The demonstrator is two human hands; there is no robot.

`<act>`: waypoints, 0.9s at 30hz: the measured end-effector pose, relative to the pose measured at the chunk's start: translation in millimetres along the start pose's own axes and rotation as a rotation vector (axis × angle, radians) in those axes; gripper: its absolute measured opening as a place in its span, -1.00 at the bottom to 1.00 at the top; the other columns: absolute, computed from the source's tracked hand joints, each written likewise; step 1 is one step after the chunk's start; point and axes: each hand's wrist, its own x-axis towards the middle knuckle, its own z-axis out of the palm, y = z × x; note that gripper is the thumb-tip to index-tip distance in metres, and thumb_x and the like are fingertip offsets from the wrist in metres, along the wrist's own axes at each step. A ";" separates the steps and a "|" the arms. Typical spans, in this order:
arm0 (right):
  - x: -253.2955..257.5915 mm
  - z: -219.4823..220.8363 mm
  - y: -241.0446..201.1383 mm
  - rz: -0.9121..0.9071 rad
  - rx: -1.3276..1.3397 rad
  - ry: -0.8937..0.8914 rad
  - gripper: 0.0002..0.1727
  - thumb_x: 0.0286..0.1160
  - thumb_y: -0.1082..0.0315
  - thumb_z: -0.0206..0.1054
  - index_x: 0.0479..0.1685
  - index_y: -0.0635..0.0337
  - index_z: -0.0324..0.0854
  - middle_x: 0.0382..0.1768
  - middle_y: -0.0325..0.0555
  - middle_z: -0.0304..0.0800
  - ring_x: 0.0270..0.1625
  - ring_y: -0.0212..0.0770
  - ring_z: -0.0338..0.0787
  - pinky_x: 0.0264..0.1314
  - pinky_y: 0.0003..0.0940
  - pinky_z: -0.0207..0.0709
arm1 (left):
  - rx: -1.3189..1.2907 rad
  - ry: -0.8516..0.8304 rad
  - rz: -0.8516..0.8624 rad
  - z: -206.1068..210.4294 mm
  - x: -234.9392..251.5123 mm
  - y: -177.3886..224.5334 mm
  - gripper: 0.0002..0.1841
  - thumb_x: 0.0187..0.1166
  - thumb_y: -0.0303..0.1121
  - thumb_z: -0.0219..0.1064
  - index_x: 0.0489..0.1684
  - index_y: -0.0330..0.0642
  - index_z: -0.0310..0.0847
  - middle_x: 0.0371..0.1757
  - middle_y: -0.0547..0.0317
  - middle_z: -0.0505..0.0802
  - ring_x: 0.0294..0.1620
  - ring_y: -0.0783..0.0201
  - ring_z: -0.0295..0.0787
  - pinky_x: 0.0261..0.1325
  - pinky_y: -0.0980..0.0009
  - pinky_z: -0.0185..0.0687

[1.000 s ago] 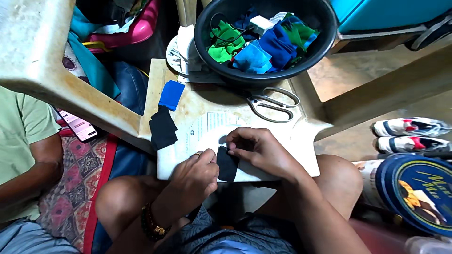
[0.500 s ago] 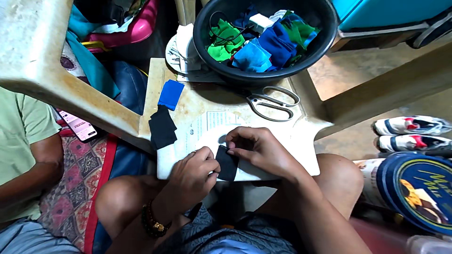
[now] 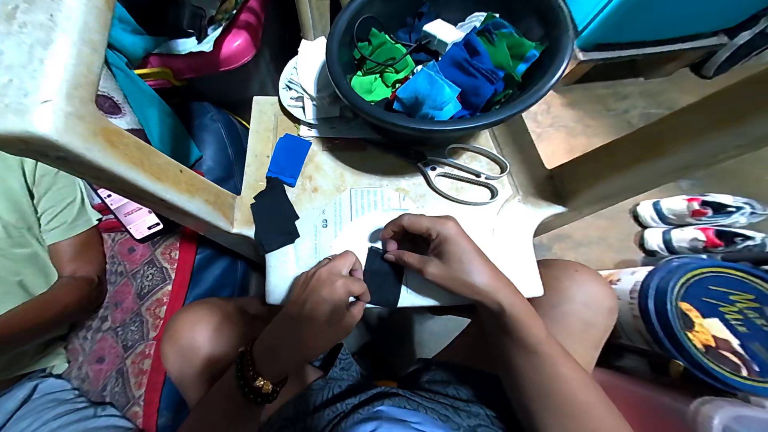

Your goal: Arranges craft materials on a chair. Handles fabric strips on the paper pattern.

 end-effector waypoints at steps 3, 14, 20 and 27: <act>-0.2 0.0 -0.5 0.001 0.001 -0.002 -0.85 0.30 0.41 0.48 -0.17 0.12 0.76 -0.41 -0.40 0.73 -0.39 -0.58 0.66 -0.29 -0.60 0.57 | -0.092 -0.015 -0.008 -4.0 0.7 -5.4 -0.89 0.35 -0.50 0.37 -0.31 -0.19 0.82 -0.17 0.07 0.81 -0.23 0.26 0.73 -0.21 0.35 0.64; -0.6 2.6 -2.7 0.018 0.003 0.026 -0.86 0.30 0.44 0.48 -0.17 0.14 0.75 -0.41 -0.39 0.74 -0.39 -0.57 0.67 -0.29 -0.59 0.57 | 0.019 0.061 -0.014 2.7 2.9 -0.5 -0.91 0.41 -0.48 0.45 -0.23 -0.26 0.73 -0.30 0.04 0.74 -0.42 0.16 0.67 -0.35 0.26 0.62; -0.3 4.3 -2.3 0.030 -0.016 0.040 -0.86 0.31 0.44 0.49 -0.17 0.14 0.76 -0.42 -0.37 0.73 -0.39 -0.55 0.66 -0.29 -0.55 0.57 | 0.013 0.041 -0.018 1.8 2.7 -0.9 -0.91 0.42 -0.48 0.45 -0.21 -0.25 0.78 -0.27 0.03 0.75 -0.38 0.15 0.70 -0.32 0.24 0.64; 0.3 5.0 -0.5 0.047 -0.016 0.030 -0.89 0.39 0.37 0.43 -0.17 0.13 0.78 -0.40 -0.37 0.74 -0.35 -0.53 0.66 -0.22 -0.51 0.57 | 0.003 0.075 0.016 2.7 3.1 -2.4 -0.88 0.36 -0.49 0.48 -0.21 -0.26 0.80 -0.26 0.01 0.77 -0.35 0.13 0.74 -0.33 0.23 0.67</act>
